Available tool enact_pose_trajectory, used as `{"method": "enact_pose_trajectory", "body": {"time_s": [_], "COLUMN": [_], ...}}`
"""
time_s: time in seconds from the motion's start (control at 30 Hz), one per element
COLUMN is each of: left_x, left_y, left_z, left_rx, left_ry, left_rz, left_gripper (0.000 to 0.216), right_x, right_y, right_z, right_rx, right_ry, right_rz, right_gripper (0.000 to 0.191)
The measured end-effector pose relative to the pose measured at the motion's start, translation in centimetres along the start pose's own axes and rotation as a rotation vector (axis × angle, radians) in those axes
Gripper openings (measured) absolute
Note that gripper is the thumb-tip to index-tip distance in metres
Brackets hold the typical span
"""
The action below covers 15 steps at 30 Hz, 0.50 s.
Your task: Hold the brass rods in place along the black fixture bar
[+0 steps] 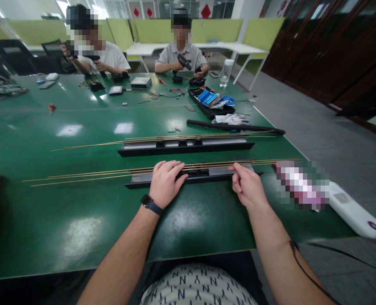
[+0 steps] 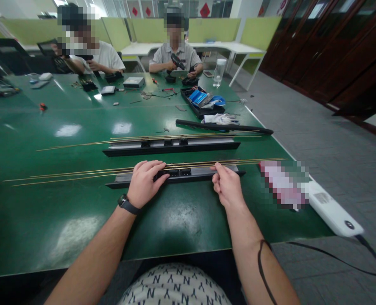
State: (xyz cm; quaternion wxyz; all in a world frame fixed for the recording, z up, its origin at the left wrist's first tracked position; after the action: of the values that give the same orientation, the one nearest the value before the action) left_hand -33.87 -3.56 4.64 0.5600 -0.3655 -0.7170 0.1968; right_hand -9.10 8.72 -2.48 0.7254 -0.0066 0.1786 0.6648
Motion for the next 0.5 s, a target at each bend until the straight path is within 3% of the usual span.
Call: {"method": "enact_pose_trajectory", "body": {"time_s": [0.3,0.5], "left_x": [0.0,0.0], "left_y": [-0.1,-0.1], "left_z": [0.0,0.1], "left_rx": [-0.004,-0.006], "left_ry": [-0.004,0.002], "left_rz": [-0.003,-0.010], "left_gripper": [0.029,0.029], "right_x": [0.8,1.1], "right_y": [-2.5,-3.3], "right_z": [1.1,1.4], "right_rx": [0.076,0.079], "right_ry": [-0.067,-0.075], "right_rz": [-0.239,-0.306], "right_gripper": [0.023,0.024]}}
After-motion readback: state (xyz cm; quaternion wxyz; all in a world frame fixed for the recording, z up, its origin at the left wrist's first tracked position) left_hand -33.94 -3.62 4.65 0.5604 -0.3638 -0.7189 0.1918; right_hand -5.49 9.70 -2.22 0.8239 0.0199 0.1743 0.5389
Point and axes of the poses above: each hand's wrist, its own x-axis towards the middle knuckle, its own y-axis out of the palm, z = x × y, the point moved 8 cm from there along x, towards the middle knuckle, and after that the axes turned 9 degrees about -z, right-handed, at the moved point
